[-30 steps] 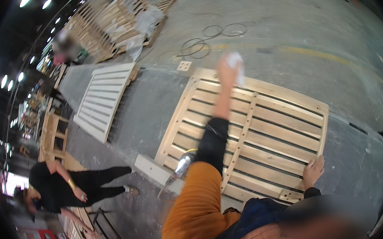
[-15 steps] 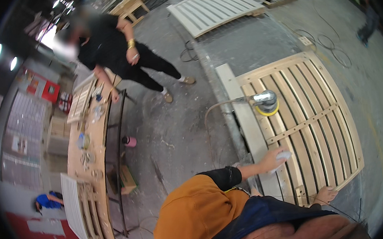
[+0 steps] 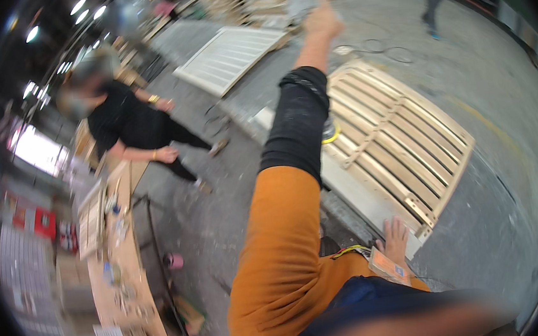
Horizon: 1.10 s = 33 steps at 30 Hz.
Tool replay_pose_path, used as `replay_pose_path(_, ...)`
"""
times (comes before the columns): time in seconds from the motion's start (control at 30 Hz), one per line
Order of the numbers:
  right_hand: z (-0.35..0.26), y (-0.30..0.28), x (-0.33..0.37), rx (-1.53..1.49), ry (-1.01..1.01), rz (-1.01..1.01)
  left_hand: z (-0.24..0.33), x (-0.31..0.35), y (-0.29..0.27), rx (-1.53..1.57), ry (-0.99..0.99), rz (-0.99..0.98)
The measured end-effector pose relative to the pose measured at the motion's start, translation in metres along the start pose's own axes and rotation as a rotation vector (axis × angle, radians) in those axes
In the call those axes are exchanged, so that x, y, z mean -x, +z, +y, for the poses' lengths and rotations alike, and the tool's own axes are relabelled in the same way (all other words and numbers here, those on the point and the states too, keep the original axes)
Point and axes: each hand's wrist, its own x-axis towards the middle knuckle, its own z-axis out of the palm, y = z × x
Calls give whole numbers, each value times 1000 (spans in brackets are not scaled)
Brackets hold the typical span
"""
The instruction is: The person uses a handheld orbital sander and a sanding block to smooth the surfaces and edges of wooden slatted panels. They flip the panels to work on both sides and move between multiple units on a workbench in a busy workshop.
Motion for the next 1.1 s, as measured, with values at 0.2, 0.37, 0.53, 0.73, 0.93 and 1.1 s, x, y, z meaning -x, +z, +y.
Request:
replay_pose_path(0.2,-4,-13,-14,-110,66,85,39,-45,10,-119,-6,-153)
replay_pose_path(0.37,-8,27,-69,-222,608,164,16,-117,17,-124,-35,-169)
replay_pose_path(0.53,-9,53,-110,-134,874,170,-45,-204,23,-141,-19,-135)
replay_pose_path(0.73,-1,70,-131,10,1071,257,-116,-268,30,-187,12,-75)
replay_pose_path(0.93,-7,74,-121,234,825,324,-173,-295,57,-171,88,-12)
replay_pose_path(1.1,-36,62,-133,213,1000,503,-245,-328,133,67,299,-57)
